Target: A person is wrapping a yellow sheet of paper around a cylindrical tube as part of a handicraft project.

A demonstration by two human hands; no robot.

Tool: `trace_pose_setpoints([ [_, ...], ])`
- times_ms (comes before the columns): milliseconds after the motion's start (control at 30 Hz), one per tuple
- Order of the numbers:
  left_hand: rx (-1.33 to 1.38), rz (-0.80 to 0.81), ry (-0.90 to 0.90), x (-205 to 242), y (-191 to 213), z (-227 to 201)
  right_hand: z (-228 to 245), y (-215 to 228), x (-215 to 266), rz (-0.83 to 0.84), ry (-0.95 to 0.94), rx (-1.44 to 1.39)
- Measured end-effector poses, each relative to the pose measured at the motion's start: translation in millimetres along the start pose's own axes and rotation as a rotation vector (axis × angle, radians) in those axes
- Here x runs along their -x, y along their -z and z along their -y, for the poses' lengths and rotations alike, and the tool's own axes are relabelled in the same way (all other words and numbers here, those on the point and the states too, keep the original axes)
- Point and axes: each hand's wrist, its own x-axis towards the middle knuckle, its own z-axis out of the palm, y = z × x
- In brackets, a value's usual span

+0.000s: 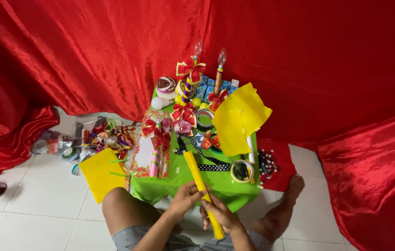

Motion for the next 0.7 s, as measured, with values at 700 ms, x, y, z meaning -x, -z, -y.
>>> trace_pose_setpoints([
  [700,0.241,-0.245,-0.245,-63,83,43,-3,105,-72,-0.517,0.360,-0.066],
])
